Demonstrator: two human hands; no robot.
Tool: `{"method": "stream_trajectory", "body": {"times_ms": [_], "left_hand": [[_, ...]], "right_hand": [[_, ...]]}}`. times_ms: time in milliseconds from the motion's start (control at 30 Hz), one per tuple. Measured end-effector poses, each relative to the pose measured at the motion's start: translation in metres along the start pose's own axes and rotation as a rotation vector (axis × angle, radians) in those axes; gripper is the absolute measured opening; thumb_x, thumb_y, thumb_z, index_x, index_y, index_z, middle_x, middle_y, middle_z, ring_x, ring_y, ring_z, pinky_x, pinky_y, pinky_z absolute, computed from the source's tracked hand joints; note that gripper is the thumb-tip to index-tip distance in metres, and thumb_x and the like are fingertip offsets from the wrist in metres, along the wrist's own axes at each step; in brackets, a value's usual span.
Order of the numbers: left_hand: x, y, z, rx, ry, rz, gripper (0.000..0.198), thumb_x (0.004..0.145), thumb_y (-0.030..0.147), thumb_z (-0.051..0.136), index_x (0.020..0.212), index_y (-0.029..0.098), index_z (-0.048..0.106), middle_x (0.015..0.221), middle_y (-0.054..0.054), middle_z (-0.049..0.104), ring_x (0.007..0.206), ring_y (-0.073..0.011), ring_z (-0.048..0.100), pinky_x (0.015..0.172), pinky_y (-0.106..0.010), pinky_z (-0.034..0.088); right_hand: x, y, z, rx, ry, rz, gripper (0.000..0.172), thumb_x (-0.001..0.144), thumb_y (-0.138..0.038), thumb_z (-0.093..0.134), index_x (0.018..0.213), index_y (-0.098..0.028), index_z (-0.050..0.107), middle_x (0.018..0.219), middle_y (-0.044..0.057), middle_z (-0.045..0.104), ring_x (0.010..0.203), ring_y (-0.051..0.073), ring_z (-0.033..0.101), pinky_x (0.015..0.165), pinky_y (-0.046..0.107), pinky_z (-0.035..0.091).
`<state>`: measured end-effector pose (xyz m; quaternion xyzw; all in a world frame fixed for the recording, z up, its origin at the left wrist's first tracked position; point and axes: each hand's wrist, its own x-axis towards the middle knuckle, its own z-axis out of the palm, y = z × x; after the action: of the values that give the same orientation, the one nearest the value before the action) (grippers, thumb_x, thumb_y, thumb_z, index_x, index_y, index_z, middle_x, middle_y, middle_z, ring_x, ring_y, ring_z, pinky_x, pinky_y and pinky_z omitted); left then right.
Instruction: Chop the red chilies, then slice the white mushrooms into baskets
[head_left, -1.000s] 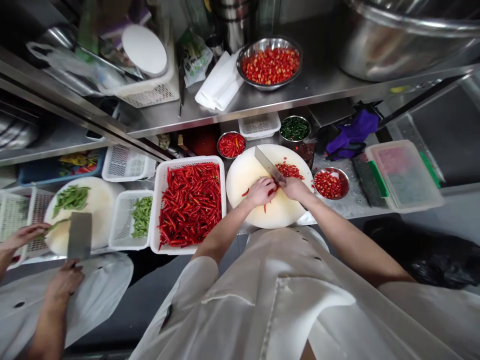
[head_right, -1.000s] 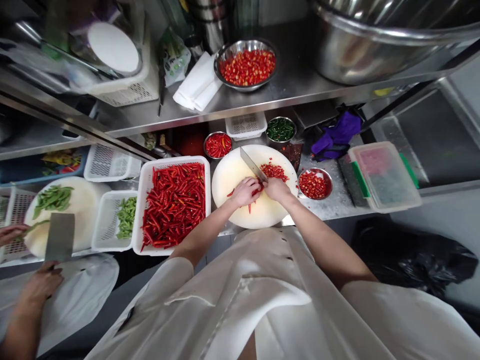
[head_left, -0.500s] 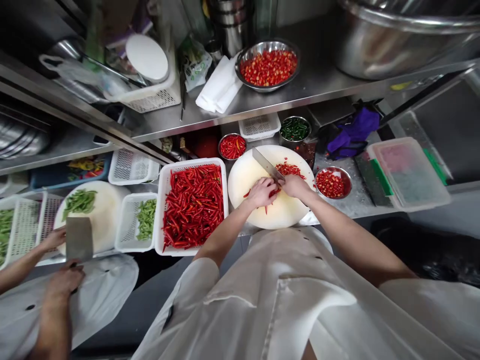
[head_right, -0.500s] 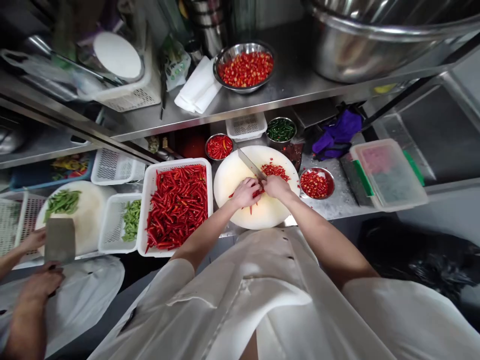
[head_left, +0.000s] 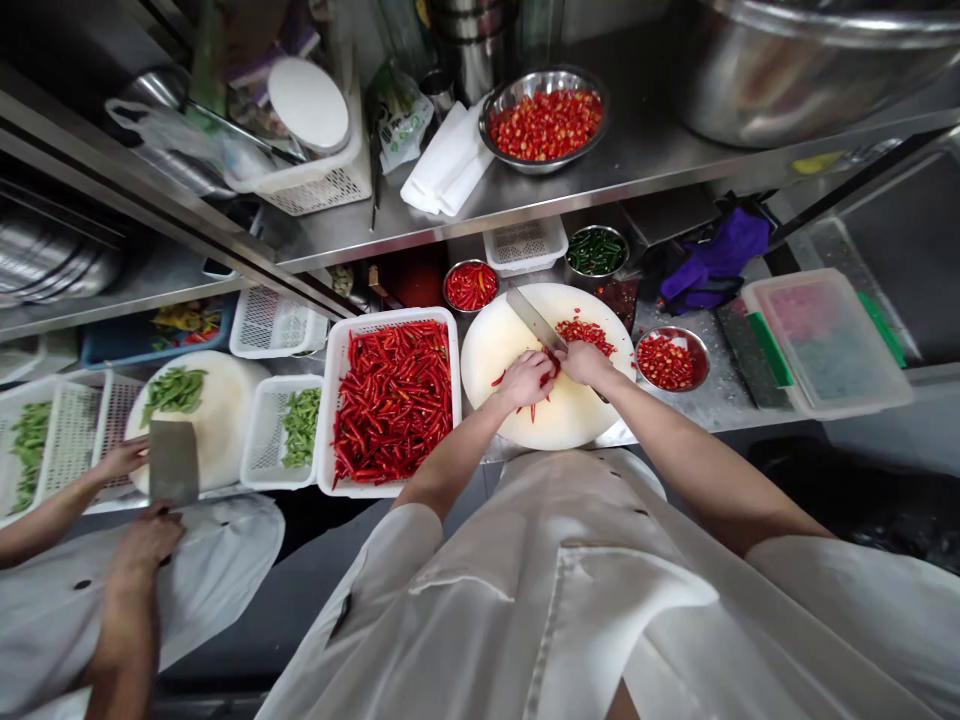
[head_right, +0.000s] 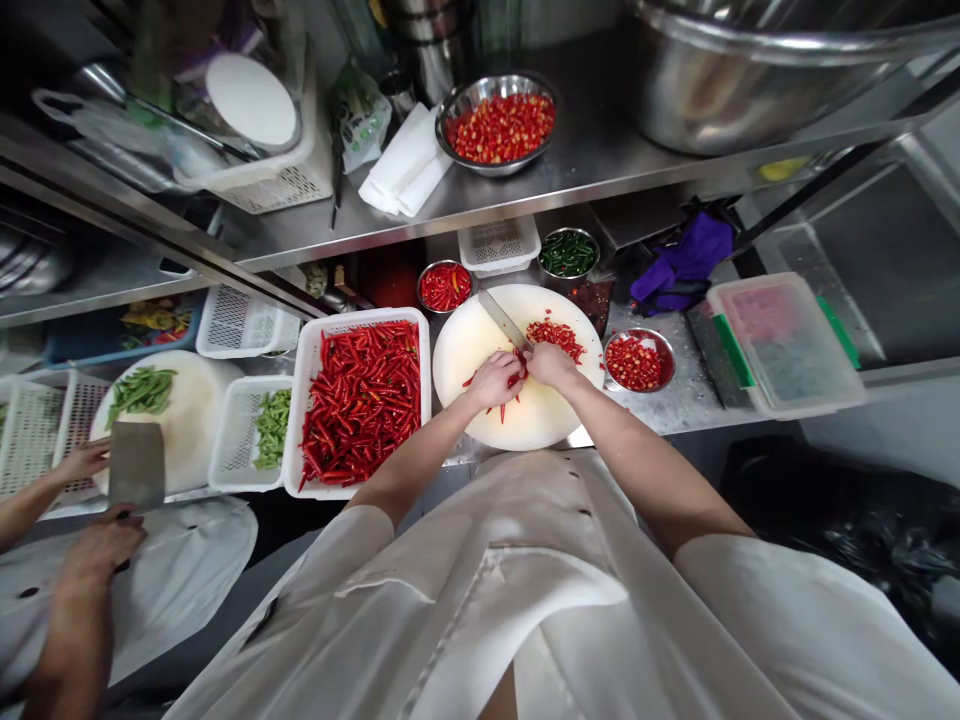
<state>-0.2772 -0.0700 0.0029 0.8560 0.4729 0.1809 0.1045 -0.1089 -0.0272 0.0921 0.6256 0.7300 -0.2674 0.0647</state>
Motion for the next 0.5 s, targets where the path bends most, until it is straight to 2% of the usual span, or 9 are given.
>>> {"method": "stream_trajectory", "body": {"times_ms": [167, 367, 433, 500], "left_hand": [[-0.005, 0.01, -0.004, 0.011, 0.065, -0.067, 0.013, 0.096, 0.03, 0.063, 0.104, 0.024, 0.071, 0.115, -0.009, 0.064, 0.117, -0.027, 0.055, 0.104, -0.042, 0.05], [-0.004, 0.036, 0.005, 0.042, 0.214, -0.355, 0.022, 0.101, 0.042, 0.062, 0.109, 0.022, 0.068, 0.121, -0.012, 0.061, 0.12, -0.0302, 0.053, 0.102, -0.045, 0.049], [-0.003, 0.042, 0.008, 0.046, 0.233, -0.348, 0.021, 0.102, 0.041, 0.062, 0.108, 0.023, 0.069, 0.12, -0.011, 0.062, 0.121, -0.0304, 0.053, 0.103, -0.046, 0.048], [-0.003, 0.043, 0.011, 0.058, 0.216, -0.276, 0.02, 0.1, 0.041, 0.064, 0.108, 0.024, 0.071, 0.12, -0.011, 0.064, 0.124, -0.0317, 0.052, 0.106, -0.049, 0.046]], "right_hand": [[-0.006, 0.01, -0.01, -0.063, 0.047, -0.03, 0.043, 0.107, -0.041, 0.049, 0.124, -0.01, 0.075, 0.123, 0.023, 0.077, 0.117, 0.03, 0.072, 0.093, 0.031, 0.051], [-0.017, 0.024, -0.007, -0.088, 0.04, -0.065, 0.043, 0.109, -0.037, 0.045, 0.118, -0.011, 0.077, 0.119, 0.02, 0.078, 0.114, 0.03, 0.072, 0.087, 0.03, 0.049], [-0.017, 0.022, -0.004, -0.074, 0.034, -0.087, 0.042, 0.109, -0.036, 0.045, 0.117, -0.011, 0.078, 0.118, 0.019, 0.079, 0.113, 0.028, 0.072, 0.087, 0.028, 0.048], [-0.017, 0.018, -0.002, -0.054, 0.042, -0.113, 0.042, 0.109, -0.036, 0.044, 0.117, -0.012, 0.078, 0.119, 0.017, 0.079, 0.112, 0.026, 0.072, 0.087, 0.026, 0.047]]}}
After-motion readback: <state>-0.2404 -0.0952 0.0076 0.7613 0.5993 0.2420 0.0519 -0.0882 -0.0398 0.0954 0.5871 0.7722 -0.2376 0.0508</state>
